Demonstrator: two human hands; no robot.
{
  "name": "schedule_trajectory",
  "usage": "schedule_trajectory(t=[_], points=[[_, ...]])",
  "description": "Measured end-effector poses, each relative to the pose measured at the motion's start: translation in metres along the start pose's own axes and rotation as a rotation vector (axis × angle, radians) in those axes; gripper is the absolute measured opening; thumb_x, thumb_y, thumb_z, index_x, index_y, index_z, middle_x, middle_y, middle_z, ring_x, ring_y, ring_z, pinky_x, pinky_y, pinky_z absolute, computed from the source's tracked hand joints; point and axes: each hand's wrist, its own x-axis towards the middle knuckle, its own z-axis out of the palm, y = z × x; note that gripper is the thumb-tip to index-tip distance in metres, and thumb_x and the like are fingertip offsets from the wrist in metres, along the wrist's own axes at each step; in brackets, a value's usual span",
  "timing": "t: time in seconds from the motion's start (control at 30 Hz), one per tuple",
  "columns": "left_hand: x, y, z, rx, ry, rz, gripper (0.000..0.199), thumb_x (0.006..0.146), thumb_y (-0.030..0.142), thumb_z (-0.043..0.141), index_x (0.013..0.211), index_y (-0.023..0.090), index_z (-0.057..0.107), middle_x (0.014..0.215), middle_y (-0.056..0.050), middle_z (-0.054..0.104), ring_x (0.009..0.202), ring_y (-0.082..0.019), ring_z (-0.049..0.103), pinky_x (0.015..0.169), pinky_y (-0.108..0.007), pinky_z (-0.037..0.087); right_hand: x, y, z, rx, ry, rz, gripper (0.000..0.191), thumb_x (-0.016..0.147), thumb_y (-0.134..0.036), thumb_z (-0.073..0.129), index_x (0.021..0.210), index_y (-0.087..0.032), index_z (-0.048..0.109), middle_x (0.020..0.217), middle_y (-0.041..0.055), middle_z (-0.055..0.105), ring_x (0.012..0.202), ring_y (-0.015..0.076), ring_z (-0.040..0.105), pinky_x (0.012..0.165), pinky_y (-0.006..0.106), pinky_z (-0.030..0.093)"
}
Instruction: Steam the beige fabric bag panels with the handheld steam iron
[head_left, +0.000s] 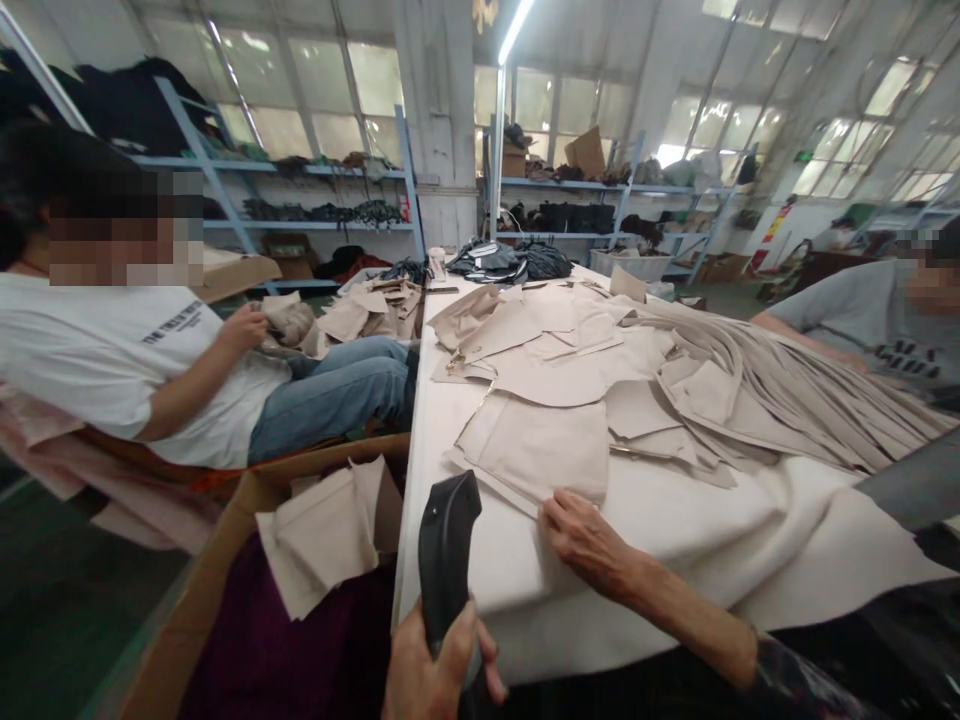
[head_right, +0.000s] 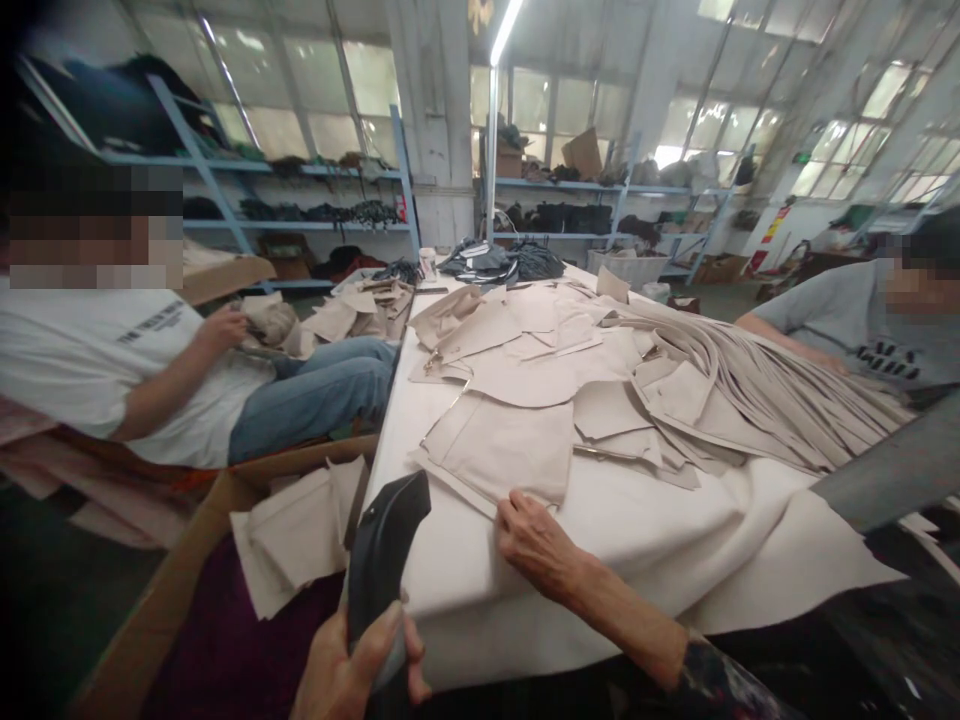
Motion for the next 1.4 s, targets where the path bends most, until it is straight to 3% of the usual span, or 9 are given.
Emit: schedule_trajectory(t=[0.17, 0.33, 0.57, 0.77, 0.9, 1.03, 1.4], points=[[0.012, -0.01, 0.008, 0.046, -0.07, -0.03, 0.038, 0.074, 0.053, 0.057, 0.063, 0.017, 0.056, 0.04, -0.005, 0.06, 0.035, -0.015, 0.053, 0.039, -0.022, 0.039, -0.04, -0.015, -0.006, 0.139, 0.188, 0.022, 0.018, 0.083, 0.003, 0.05, 0.095, -0.003, 0.063, 0.084, 0.0116, 0.056, 0.079, 0.0226, 0.048, 0.068, 0.034, 0.048], [0.02, -0.02, 0.018, 0.072, -0.126, -0.08, 0.037, 0.076, 0.053, 0.056, 0.066, 0.016, 0.055, 0.039, -0.005, 0.06, 0.034, -0.015, 0.053, 0.039, -0.022, 0.038, -0.063, -0.02, -0.004, 0.307, 0.26, 0.063, 0.024, 0.092, -0.004, 0.041, 0.108, -0.001, 0.058, 0.091, 0.0138, 0.054, 0.083, 0.0238, 0.045, 0.072, 0.037, 0.048], [0.046, 0.007, 0.018, 0.128, 0.013, -0.031, 0.039, 0.077, 0.051, 0.053, 0.064, 0.014, 0.057, 0.046, -0.007, 0.064, 0.036, -0.014, 0.054, 0.039, -0.022, 0.042, -0.062, -0.021, -0.002, 0.361, 0.257, 0.142, 0.023, 0.093, -0.006, 0.039, 0.101, -0.006, 0.06, 0.087, 0.0124, 0.055, 0.079, 0.0232, 0.044, 0.068, 0.035, 0.047], [0.013, 0.018, 0.006, 0.228, 0.082, -0.09, 0.04, 0.075, 0.052, 0.055, 0.064, 0.014, 0.061, 0.048, -0.007, 0.065, 0.038, -0.015, 0.055, 0.038, -0.021, 0.041, -0.064, -0.02, 0.001, 0.386, 0.214, 0.192, 0.02, 0.091, -0.004, 0.043, 0.096, -0.009, 0.062, 0.087, 0.0105, 0.056, 0.079, 0.0217, 0.044, 0.071, 0.033, 0.045], [-0.005, 0.004, 0.01, 0.256, 0.029, -0.145, 0.044, 0.076, 0.055, 0.054, 0.06, 0.015, 0.06, 0.045, -0.008, 0.064, 0.04, -0.017, 0.058, 0.041, -0.023, 0.044, -0.064, -0.02, 0.004, 0.372, 0.252, 0.21, 0.019, 0.088, -0.002, 0.046, 0.093, -0.008, 0.063, 0.084, 0.0101, 0.056, 0.077, 0.0216, 0.044, 0.069, 0.033, 0.042], [-0.007, -0.005, 0.017, 0.265, -0.037, -0.185, 0.043, 0.074, 0.056, 0.057, 0.061, 0.015, 0.059, 0.042, -0.008, 0.063, 0.036, -0.016, 0.055, 0.039, -0.022, 0.041, -0.065, -0.019, 0.004, 0.38, 0.241, 0.226, 0.018, 0.085, 0.0, 0.05, 0.089, -0.009, 0.064, 0.082, 0.0089, 0.056, 0.077, 0.0212, 0.044, 0.069, 0.032, 0.041], [0.027, 0.021, 0.032, 0.384, -0.037, -0.122, 0.038, 0.078, 0.049, 0.055, 0.065, 0.014, 0.055, 0.043, -0.009, 0.063, 0.036, -0.015, 0.057, 0.036, -0.021, 0.041, -0.064, -0.019, 0.007, 0.312, 0.246, 0.221, 0.012, 0.084, -0.003, 0.055, 0.081, -0.009, 0.065, 0.081, 0.0104, 0.057, 0.076, 0.0222, 0.045, 0.065, 0.033, 0.04]])
